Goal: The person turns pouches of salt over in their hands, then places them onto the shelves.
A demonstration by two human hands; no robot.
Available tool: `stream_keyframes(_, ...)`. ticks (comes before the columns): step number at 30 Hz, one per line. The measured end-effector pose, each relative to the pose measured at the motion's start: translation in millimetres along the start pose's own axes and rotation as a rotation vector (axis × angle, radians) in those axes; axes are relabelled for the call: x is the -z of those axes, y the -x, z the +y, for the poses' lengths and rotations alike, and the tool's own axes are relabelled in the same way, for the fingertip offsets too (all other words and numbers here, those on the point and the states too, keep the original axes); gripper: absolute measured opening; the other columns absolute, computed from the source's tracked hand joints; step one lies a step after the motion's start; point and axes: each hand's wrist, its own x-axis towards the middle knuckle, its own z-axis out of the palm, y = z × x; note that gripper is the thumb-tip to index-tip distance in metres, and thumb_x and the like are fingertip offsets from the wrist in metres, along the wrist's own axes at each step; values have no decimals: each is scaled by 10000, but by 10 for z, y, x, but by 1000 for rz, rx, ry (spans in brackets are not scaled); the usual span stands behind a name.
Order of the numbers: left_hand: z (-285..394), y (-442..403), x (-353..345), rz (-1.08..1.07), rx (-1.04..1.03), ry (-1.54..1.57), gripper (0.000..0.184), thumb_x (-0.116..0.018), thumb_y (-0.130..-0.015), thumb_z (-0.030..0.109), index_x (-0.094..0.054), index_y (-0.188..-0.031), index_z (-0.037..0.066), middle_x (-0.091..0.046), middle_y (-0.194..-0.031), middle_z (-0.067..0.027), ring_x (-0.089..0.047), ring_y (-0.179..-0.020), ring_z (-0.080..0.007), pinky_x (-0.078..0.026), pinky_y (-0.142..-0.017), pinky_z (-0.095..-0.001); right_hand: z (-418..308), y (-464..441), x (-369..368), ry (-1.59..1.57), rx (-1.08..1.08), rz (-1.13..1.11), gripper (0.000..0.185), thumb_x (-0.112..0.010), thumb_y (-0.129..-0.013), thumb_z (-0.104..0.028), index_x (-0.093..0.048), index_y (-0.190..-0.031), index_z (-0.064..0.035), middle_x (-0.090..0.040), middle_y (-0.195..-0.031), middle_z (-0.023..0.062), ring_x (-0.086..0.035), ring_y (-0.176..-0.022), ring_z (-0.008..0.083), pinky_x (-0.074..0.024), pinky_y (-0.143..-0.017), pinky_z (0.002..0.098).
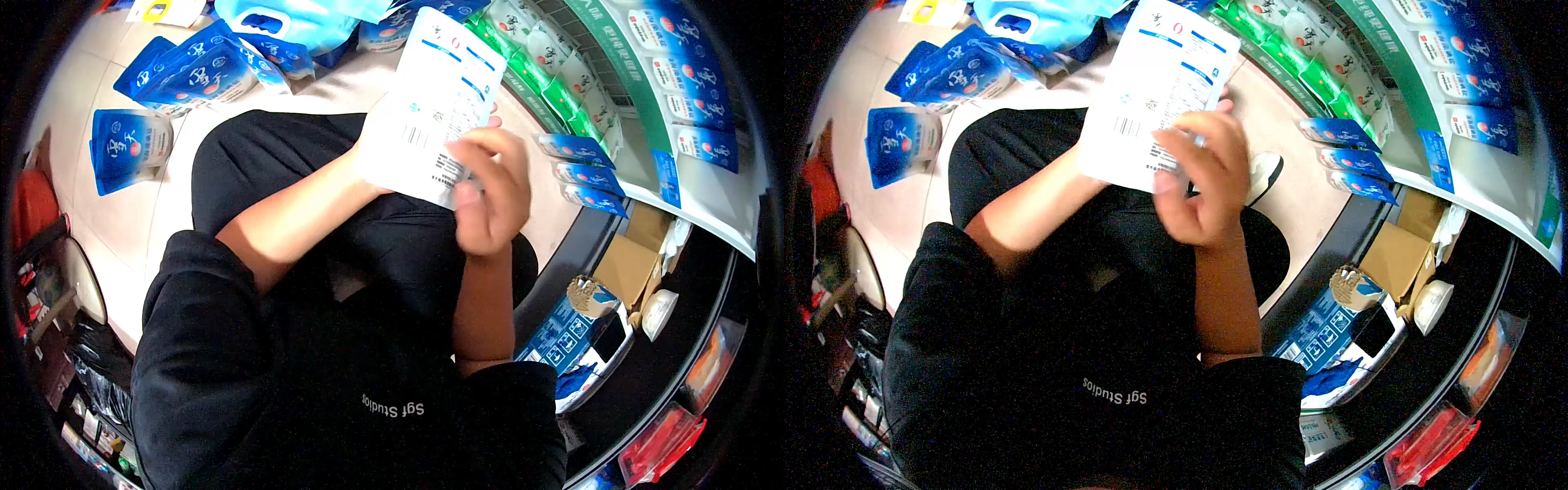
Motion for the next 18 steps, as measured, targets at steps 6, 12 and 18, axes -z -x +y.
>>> stream_keyframes(6,10,36,134,-300,72,275,526,-308,-883,357,-274,-1276,9,-360,-1258,-195,-382,-1140,-320,-331,-940,-422,54,-68,-76,187,-73,49,511,-474,-772,-271,-402,-1213,-23,-330,-1276,226,-283,-1204,380,-199,-974,477)
stream_keyframes(12,-41,63,139,-236,131,350,535,-289,-879,421,-253,-1308,103,-289,-1325,-146,-311,-1195,-309,-242,-991,-428,-102,-102,-149,368,-161,-359,604,-497,-736,-316,-362,-1262,-52,-265,-1321,230,-179,-1248,397,-85,-1000,493)
stream_keyframes(18,45,24,217,-200,75,353,591,-286,-868,455,-245,-1303,57,-311,-1312,-149,-352,-1171,-304,-296,-963,-419,3,-44,-91,386,-129,-168,495,-499,-770,-248,-416,-1214,-45,-291,-1312,220,-204,-1236,397,-103,-996,493)
